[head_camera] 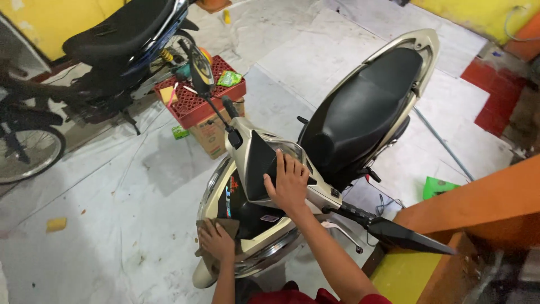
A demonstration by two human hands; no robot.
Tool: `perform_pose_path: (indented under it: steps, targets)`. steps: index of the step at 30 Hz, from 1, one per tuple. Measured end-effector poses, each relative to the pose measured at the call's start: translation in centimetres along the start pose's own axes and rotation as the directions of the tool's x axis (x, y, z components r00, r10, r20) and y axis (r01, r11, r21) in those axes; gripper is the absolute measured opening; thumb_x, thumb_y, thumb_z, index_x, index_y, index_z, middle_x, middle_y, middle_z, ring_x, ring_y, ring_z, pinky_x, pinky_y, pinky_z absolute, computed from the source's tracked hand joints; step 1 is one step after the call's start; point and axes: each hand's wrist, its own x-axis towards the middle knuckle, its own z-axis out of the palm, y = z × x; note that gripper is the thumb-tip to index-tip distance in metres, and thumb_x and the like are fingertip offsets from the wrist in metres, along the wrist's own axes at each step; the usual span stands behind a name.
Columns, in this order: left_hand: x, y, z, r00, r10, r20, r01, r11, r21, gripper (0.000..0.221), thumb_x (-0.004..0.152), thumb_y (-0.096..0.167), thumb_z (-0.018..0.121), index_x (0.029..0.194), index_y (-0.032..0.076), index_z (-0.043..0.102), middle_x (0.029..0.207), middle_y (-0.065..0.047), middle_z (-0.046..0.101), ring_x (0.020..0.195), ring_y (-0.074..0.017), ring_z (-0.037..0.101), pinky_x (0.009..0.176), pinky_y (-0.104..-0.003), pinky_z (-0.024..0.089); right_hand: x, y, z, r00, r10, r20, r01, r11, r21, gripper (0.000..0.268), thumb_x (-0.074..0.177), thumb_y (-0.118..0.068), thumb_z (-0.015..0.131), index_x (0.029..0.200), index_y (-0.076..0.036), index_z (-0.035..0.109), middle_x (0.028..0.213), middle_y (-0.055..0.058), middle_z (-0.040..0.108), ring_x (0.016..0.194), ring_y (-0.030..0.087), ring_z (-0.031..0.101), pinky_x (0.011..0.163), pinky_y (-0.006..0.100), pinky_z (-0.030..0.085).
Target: The person wipes the front fairing and dashboard area of a white motorcycle using a brown cloth. They repeatedly rub the surface with both hands, focusing on the area around the instrument panel and the front cowl.
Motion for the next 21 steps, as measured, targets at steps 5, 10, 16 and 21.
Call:
perform_pose_path:
  steps: [5, 10, 16, 21]
  targets:
    - [-0.4, 5.5, 1.8, 0.969, 0.23, 0.094, -0.244, 0.954, 0.177, 0.061, 0.105, 0.038, 0.048, 0.159, 0.01, 0.045, 0.167, -0.018, 0.03, 0.153, -0.0405, 0.027, 0.12, -0.063, 0.016, 0.0, 0.1, 0.1, 1.0, -0.005, -0.019, 0.005, 1.0, -0.012, 0.08, 0.087, -0.045, 0.068, 0.151, -0.002, 0.045, 0.136, 0.017, 0.053, 0.122, 0.035, 0.048, 0.103, 0.052, 0.034]
    - [0.0, 9.2, -2.0, 0.836, 0.522, 0.17, -0.525, 0.851, -0.035, 0.049, 0.102, 0.041, 0.049, 0.145, 0.016, 0.053, 0.167, -0.017, 0.032, 0.156, -0.0402, 0.025, 0.124, -0.06, 0.016, -0.1, 0.3, 0.1, 0.999, -0.017, -0.036, 0.017, 1.0, -0.007, 0.08, 0.088, -0.044, 0.069, 0.152, -0.002, 0.046, 0.137, 0.017, 0.053, 0.123, 0.035, 0.048, 0.104, 0.052, 0.034]
    - [1.5, 3.7, -1.1, 0.948, 0.292, 0.126, -0.278, 0.953, -0.118, 0.058, 0.108, 0.047, 0.038, 0.16, 0.021, 0.043, 0.168, -0.013, 0.033, 0.157, -0.0386, 0.025, 0.126, -0.058, 0.017, -0.1, 0.0, -0.4, 0.999, 0.018, -0.035, -0.018, 1.0, -0.001, 0.08, 0.086, -0.044, 0.07, 0.151, -0.004, 0.046, 0.135, 0.016, 0.054, 0.123, 0.034, 0.049, 0.104, 0.052, 0.034]
    - [2.2, 0.2, -0.5, 0.888, -0.402, 0.223, 0.391, 0.916, 0.093, 0.062, 0.107, 0.053, 0.033, 0.164, 0.027, 0.029, 0.166, -0.014, 0.026, 0.152, -0.0402, 0.021, 0.121, -0.062, 0.014, 0.1, -0.4, -1.1, 0.999, 0.048, -0.011, -0.048, 0.999, -0.002, 0.081, 0.086, -0.044, 0.07, 0.152, -0.003, 0.047, 0.134, 0.017, 0.054, 0.12, 0.035, 0.049, 0.101, 0.05, 0.035]
